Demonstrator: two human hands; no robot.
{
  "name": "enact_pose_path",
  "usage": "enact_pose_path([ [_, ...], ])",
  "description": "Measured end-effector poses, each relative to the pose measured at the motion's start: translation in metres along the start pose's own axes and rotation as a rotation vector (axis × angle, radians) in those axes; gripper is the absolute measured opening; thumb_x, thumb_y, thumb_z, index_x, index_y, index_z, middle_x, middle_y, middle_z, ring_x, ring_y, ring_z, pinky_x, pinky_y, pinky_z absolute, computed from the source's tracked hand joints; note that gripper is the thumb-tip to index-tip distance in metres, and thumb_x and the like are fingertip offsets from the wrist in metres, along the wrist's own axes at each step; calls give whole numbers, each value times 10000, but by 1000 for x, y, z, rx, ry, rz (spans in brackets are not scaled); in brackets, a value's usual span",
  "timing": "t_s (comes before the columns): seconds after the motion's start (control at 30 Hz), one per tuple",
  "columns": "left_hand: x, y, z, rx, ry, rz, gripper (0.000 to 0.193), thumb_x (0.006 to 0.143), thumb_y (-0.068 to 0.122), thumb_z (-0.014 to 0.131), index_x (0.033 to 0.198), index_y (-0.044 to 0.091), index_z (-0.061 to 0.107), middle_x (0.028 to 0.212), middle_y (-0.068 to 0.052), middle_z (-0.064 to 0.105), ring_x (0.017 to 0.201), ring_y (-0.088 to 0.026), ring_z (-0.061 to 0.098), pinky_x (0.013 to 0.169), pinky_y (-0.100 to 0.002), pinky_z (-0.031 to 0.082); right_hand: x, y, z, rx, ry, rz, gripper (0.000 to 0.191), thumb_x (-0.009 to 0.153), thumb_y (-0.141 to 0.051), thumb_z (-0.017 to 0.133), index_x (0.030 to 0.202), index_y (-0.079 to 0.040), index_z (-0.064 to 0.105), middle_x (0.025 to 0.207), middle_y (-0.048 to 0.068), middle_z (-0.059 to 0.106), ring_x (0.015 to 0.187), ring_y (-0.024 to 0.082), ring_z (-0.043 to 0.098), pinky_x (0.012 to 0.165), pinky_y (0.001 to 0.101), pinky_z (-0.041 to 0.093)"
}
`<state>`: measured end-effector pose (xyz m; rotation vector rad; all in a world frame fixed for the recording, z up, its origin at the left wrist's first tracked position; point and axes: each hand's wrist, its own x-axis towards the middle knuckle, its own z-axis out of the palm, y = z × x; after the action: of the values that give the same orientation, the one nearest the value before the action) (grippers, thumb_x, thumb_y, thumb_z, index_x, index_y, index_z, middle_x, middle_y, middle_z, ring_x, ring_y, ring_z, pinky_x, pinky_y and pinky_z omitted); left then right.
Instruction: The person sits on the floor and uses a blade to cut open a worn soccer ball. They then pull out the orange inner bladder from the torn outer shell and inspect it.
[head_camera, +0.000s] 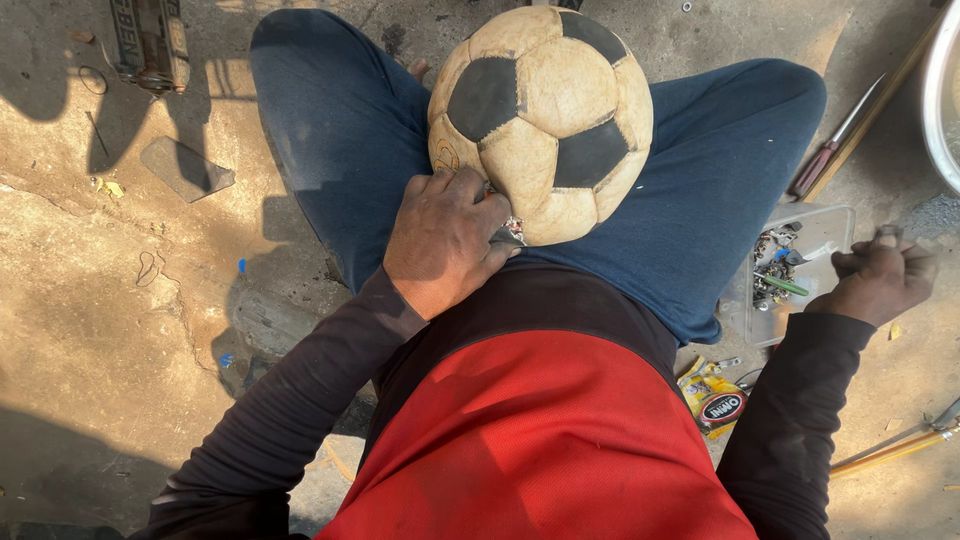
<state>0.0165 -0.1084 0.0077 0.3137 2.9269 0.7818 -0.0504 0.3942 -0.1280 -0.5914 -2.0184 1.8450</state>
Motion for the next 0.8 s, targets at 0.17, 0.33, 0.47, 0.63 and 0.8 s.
enact_pose_path([
  [0.17,0,-2,-1,-8,77,51,455,773,368,879,1065,68,701,1062,-111,585,1027,-269,559,911,-451,446,-7,47,-11,-541,-2,144,127,941,-52,726,1003,-19,619,877,80,674,715,191,615,650,317,495],
  [0.33,-1,-3,-5,54,250,232,312,838,299,850,996,116,653,1166,-75,590,1126,-248,554,1016,-415,441,-15,6,31,-892,-141,-355,319,922,-10,676,1224,68,609,1263,218,601,1145,314,636,985,404,542],
  [0.47,1,4,-5,93,318,343,200,931,239,812,1012,151,651,1159,-16,593,1133,-197,552,1059,-390,425,-48,-96,130,-545,-372,-825,180,1171,-143,653,1262,11,656,1334,158,623,1203,281,644,1035,394,598],
  [0.63,-5,13,-9,192,366,329,160,947,204,798,1001,170,652,1107,14,596,1121,-180,572,1075,-384,433,-111,-178,276,-412,-1234,-992,451,1044,-319,705,1401,-53,629,1525,181,506,1465,369,403,1237,506,318],
  [0.8,-9,11,-15,40,201,43,300,887,289,793,1016,54,659,1004,-87,654,954,-263,612,876,-418,442,-127,-155,332,-578,-1231,-1102,221,1038,-297,765,1201,-151,737,1509,52,581,1511,323,380,1260,601,201],
])
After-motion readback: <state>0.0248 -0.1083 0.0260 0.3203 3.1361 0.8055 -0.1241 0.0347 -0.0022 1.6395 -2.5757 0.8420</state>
